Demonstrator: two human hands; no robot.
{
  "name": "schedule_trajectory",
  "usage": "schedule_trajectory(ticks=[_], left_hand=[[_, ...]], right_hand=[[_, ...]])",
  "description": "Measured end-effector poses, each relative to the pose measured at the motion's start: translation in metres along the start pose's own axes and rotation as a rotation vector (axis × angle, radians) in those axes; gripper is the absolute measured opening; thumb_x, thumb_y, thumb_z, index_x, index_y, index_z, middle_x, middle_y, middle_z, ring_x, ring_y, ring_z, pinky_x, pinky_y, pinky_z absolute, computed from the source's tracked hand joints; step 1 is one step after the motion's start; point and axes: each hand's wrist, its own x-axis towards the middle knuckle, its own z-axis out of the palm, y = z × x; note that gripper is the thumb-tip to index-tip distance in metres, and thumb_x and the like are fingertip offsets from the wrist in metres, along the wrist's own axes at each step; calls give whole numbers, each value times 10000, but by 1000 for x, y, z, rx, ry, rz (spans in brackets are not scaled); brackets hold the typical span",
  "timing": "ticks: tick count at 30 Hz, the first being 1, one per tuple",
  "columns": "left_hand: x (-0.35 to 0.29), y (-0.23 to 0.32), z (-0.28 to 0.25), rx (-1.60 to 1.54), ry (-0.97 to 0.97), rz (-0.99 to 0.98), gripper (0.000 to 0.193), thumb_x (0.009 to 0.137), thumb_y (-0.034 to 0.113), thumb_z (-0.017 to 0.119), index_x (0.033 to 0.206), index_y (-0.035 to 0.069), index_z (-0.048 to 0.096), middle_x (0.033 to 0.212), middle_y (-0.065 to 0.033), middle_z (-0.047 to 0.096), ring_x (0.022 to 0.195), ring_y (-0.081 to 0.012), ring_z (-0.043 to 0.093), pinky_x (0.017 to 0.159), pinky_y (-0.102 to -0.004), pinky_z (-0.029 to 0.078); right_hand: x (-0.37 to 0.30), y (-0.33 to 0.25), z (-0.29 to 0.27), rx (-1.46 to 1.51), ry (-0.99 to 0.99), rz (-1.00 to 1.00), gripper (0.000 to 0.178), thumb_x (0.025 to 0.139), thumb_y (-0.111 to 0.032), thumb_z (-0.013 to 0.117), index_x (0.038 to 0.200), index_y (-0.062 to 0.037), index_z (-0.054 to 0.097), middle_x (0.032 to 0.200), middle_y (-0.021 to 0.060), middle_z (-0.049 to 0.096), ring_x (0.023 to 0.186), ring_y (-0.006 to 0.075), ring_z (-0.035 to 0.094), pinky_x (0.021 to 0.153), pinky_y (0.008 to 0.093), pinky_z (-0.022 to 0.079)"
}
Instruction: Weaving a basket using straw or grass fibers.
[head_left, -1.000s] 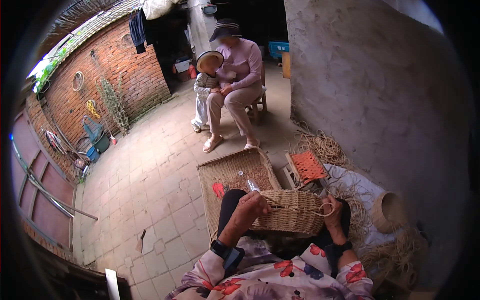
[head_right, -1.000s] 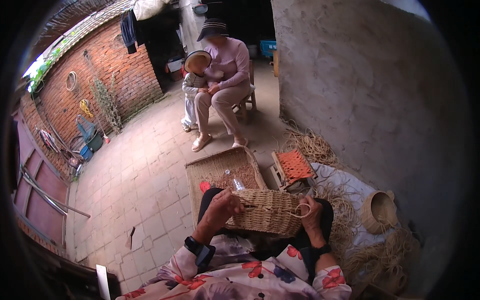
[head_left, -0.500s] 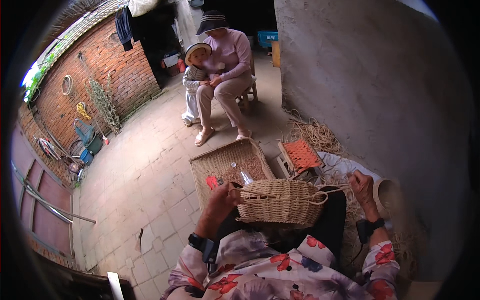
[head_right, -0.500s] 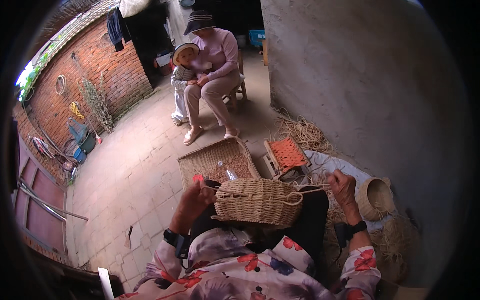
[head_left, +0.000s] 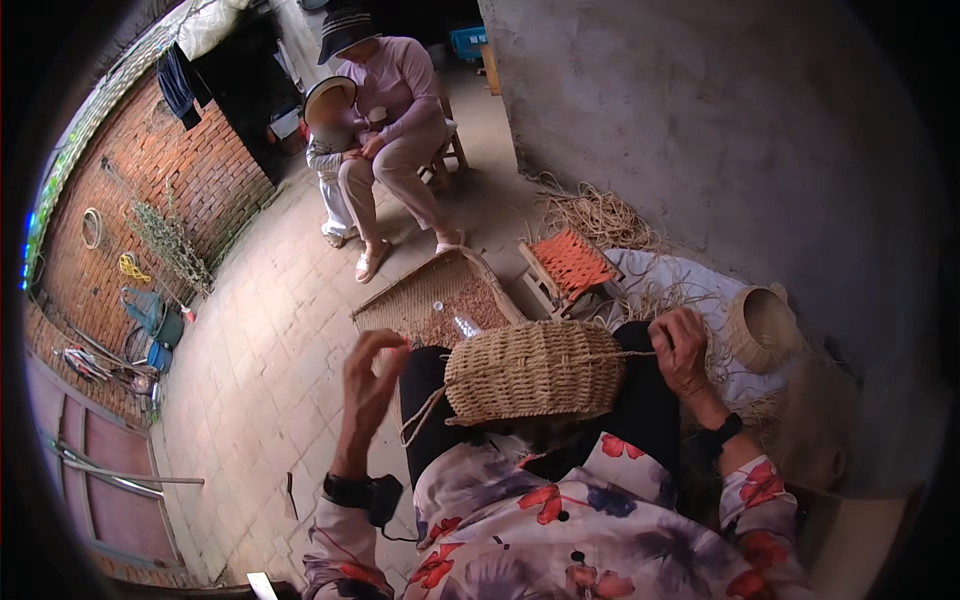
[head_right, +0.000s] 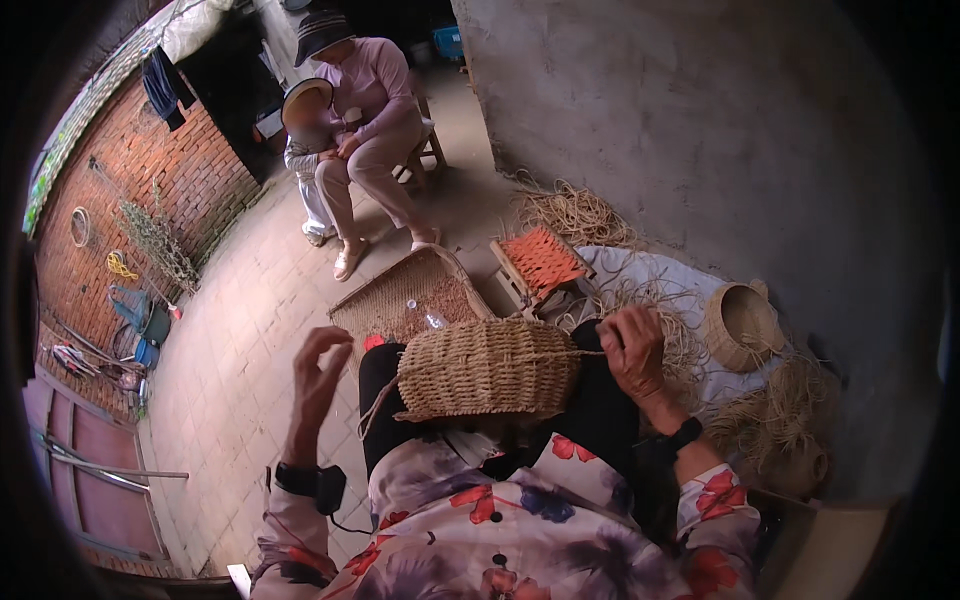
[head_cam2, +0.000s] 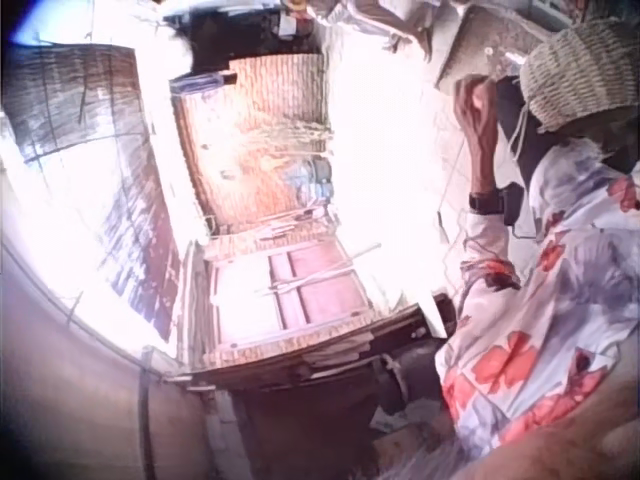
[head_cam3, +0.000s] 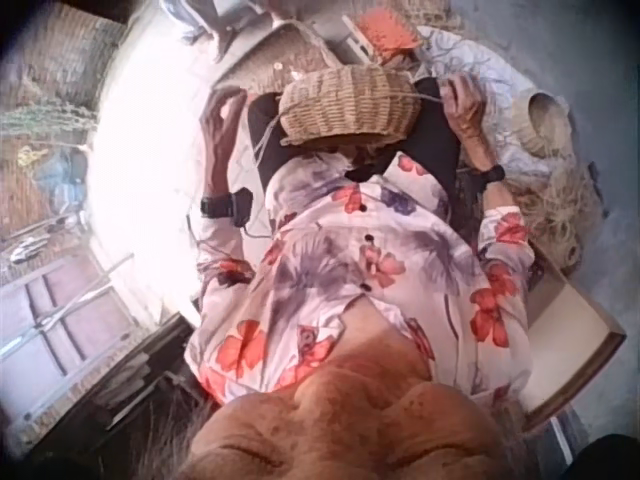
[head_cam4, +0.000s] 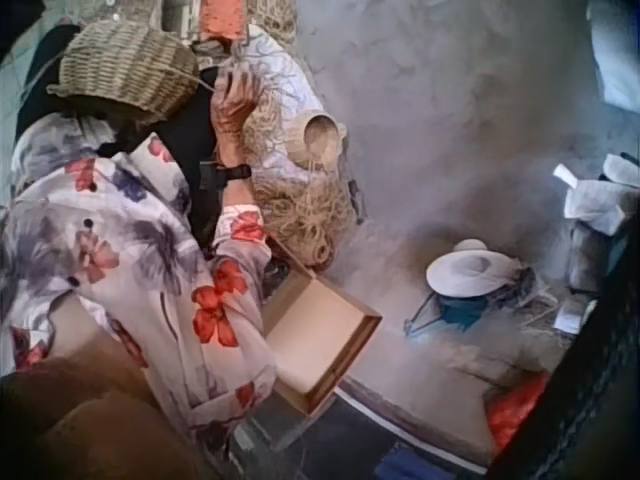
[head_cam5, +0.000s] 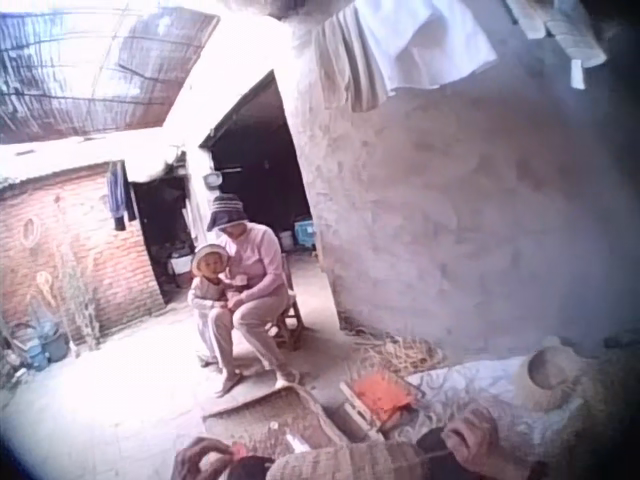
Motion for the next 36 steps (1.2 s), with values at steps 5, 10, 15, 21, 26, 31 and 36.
schedule_trajectory(ticks=[5,10,15,21,26,31,36], left_hand=[[-1,55,72,19,-228,26,200,856,181,723,857,-9,659,735,-119,611,684,-255,617,649,-362,473],[-6,65,86,-136,-265,-236,242,832,202,709,792,-18,618,654,-94,598,616,-180,547,612,-345,447],[-6,57,94,-121,-217,-272,261,823,220,693,814,-37,651,711,-71,630,694,-157,603,665,-308,481],[-7,51,98,-197,-195,-374,214,848,183,680,836,-30,671,739,-38,621,708,-118,565,658,-280,453],[-10,44,99,-127,-176,-320,275,880,252,701,904,-22,712,768,-110,691,734,-180,650,728,-316,513],[-13,38,101,-184,-188,-346,297,894,277,701,936,-16,713,804,-110,699,768,-184,659,744,-323,509],[-14,37,101,-185,-185,-316,303,902,281,700,935,-20,708,817,-112,704,776,-185,663,749,-326,510]], right_hand=[[-7,-35,8,40,-29,-141,239,856,-238,731,858,-81,551,804,95,574,743,304,623,676,425,480],[-21,-35,12,113,-86,-118,276,874,-228,731,813,-69,514,709,97,549,651,312,619,582,426,472],[-20,-34,23,93,-85,-135,285,885,-247,714,800,-68,510,687,96,542,635,306,616,560,413,469],[-21,-38,20,63,-100,-122,225,882,-223,714,795,-82,562,666,86,595,623,276,647,579,387,513],[-18,-38,22,52,-121,-124,292,886,-253,712,752,-84,515,653,90,548,611,305,621,570,401,501],[-18,-37,23,71,-134,-82,300,908,-281,694,769,-77,524,673,105,550,618,339,606,565,424,470],[-19,-38,23,102,-124,-57,280,892,-263,717,788,-74,539,684,114,560,619,352,603,566,428,470]])
